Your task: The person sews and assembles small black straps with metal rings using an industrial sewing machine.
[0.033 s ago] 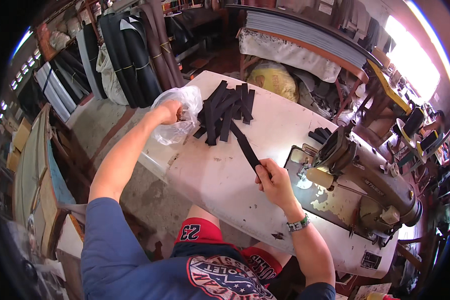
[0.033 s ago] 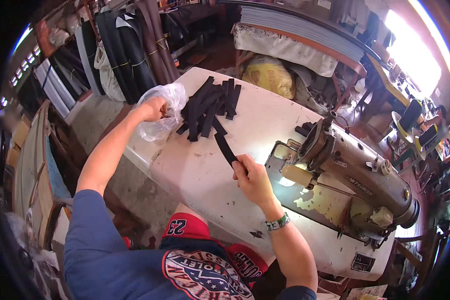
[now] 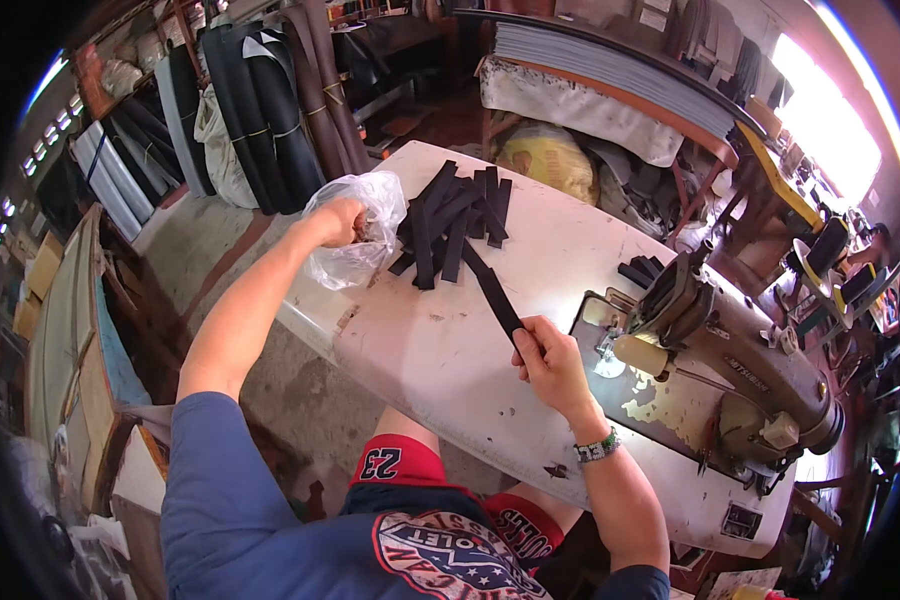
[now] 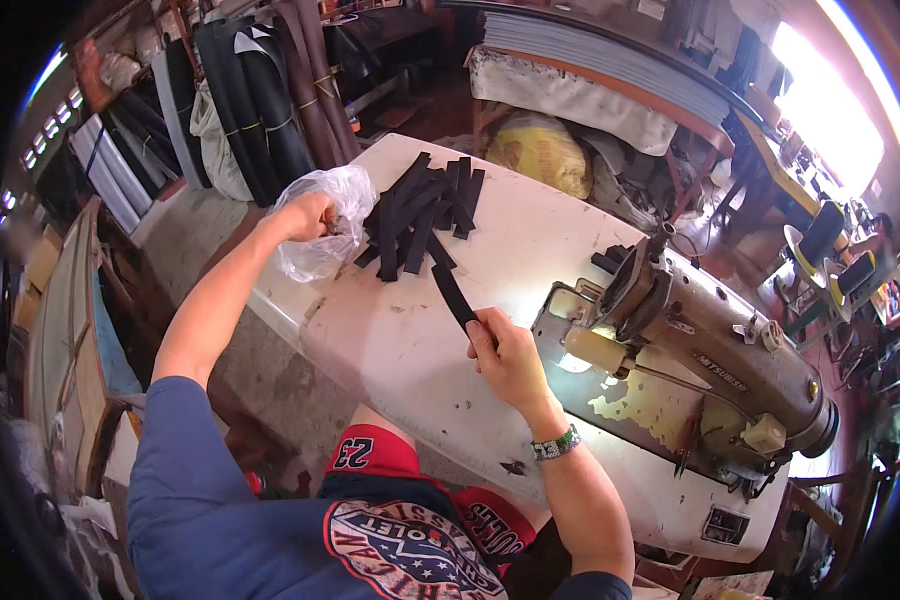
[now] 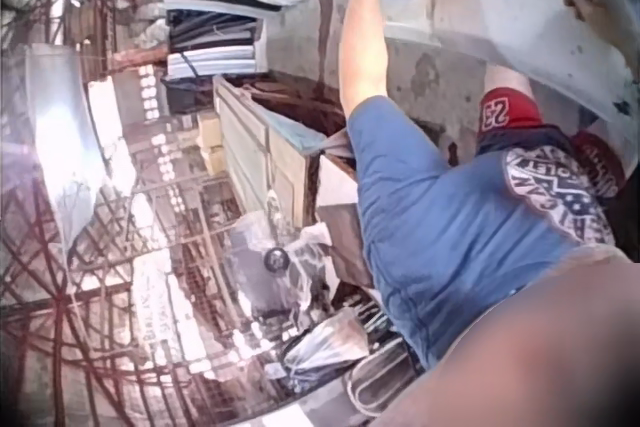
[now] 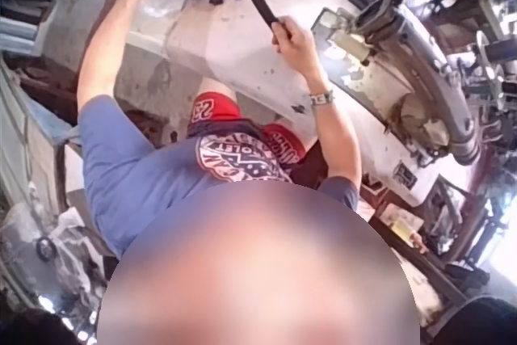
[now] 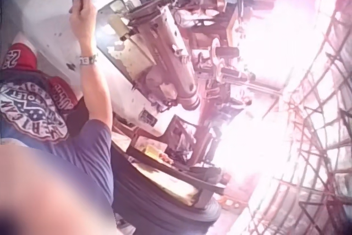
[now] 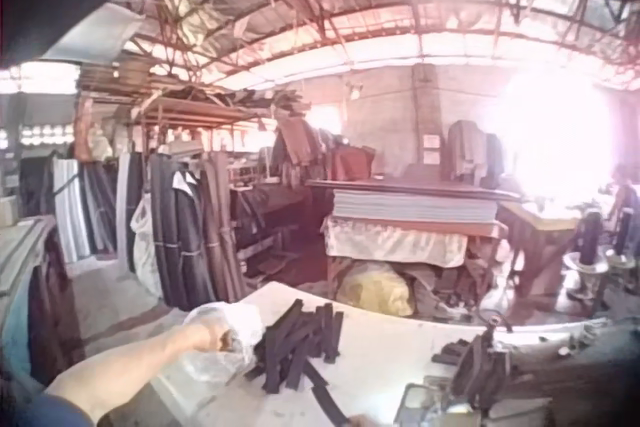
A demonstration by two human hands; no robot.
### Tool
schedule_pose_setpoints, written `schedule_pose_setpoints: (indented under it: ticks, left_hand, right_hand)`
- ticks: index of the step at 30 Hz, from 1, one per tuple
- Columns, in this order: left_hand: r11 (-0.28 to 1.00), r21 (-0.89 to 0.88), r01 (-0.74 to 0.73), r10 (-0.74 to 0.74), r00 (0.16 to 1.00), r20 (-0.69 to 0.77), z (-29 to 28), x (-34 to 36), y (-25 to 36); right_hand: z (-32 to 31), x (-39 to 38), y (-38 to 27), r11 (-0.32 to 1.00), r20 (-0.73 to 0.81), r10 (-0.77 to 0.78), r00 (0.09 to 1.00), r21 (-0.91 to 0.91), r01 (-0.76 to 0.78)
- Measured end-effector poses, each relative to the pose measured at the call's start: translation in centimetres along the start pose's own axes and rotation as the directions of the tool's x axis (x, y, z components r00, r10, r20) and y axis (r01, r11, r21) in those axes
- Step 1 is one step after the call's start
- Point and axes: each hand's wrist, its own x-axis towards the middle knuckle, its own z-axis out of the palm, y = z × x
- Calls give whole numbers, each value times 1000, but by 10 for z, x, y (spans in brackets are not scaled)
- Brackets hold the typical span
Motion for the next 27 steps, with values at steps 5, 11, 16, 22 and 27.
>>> schedule_pose_setpoints:
  ticks: [5,11,16,22,27]
  left_hand:
    - [997,31,-66,69,990,-121,-3,5,-17]
    - [969,175,-174,209,955,-212,17,43,-48]
    - [963,186,-197,242,933,-266,18,55,-29]
    - [990,-142,18,-30,996,-83,-45,-22,21]
    - [647,-736,-200,22,970,-244,-42,-120,68]
  right_hand:
    - [-2,2,2,999,-32,35,999,25,-34]
    - [-1,1,2,999,-51,53,997,5,-53]
    - [2,1,7,993,-83,114,990,15,-113]
    - [0,1,9,984,-72,119,990,143,-108]
    - [-1,-13,-30,952,-140,100,985,302,-54]
